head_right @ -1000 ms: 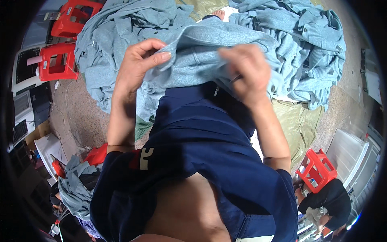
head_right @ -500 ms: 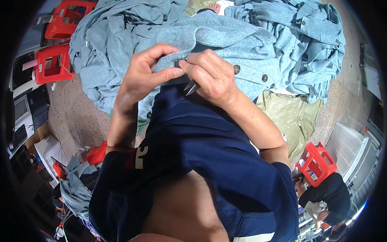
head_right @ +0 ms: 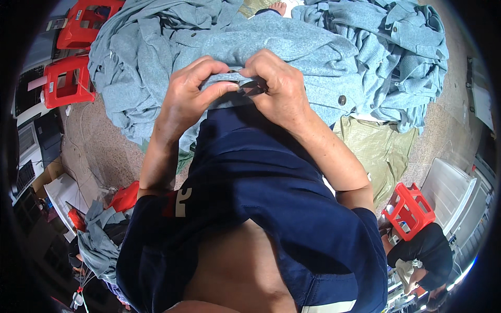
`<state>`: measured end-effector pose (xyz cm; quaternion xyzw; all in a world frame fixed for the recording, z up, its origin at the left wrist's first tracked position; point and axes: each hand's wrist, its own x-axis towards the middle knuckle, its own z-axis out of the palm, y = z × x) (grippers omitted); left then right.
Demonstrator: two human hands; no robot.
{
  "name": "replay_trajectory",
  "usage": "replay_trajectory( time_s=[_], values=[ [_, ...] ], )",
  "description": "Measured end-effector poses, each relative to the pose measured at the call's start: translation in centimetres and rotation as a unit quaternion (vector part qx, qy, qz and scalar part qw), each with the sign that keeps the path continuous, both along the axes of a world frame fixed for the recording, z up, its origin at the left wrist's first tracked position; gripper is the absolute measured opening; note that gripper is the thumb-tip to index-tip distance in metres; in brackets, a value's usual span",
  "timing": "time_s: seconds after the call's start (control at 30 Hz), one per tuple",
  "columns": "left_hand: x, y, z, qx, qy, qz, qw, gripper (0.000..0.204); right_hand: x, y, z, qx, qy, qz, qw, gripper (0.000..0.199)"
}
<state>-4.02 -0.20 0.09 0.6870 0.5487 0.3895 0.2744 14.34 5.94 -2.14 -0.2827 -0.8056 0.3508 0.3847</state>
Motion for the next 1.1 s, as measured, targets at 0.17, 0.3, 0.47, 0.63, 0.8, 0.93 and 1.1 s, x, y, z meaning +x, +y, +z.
replay_trajectory(
  time_s=[0.17,0.3,0.47,0.63,0.8,0.93,1.1],
  values=[
    [0.7,0.2,-1.2,0.106,0.118,0.014,0.987,0.018,0.0,0.2,-1.2,-0.14,0.04,-0.026,0.989,0.024],
    [0.8,0.7,-1.9,0.129,0.085,0.029,0.988,0.015,-0.3,0.1,-0.8,-0.05,0.033,-0.054,0.997,0.025],
    [1.0,1.3,-3.6,0.15,0.185,0.1,0.966,0.015,0.1,0.1,-0.7,0.07,-0.057,-0.062,0.994,0.029],
    [-5.0,-0.6,-7.5,-0.089,0.004,0.061,0.994,0.017,6.9,0.8,-3.0,0.104,-0.244,-0.052,0.963,0.037],
    [-9.3,-2.7,-6.8,-0.192,-0.002,0.001,0.981,0.014,9.3,0.5,-3.6,0.005,-0.198,-0.096,0.975,0.039],
    [-8.7,-2.9,-6.2,-0.125,0.064,-0.002,0.99,0.014,9.8,0.7,-3.0,-0.003,-0.112,-0.048,0.993,0.035],
    [-3.9,-2.2,1.4,-0.217,-0.376,0.002,0.901,0.01,8.2,-0.4,2.6,0.171,-0.067,-0.008,0.983,0.041]
  ],
)
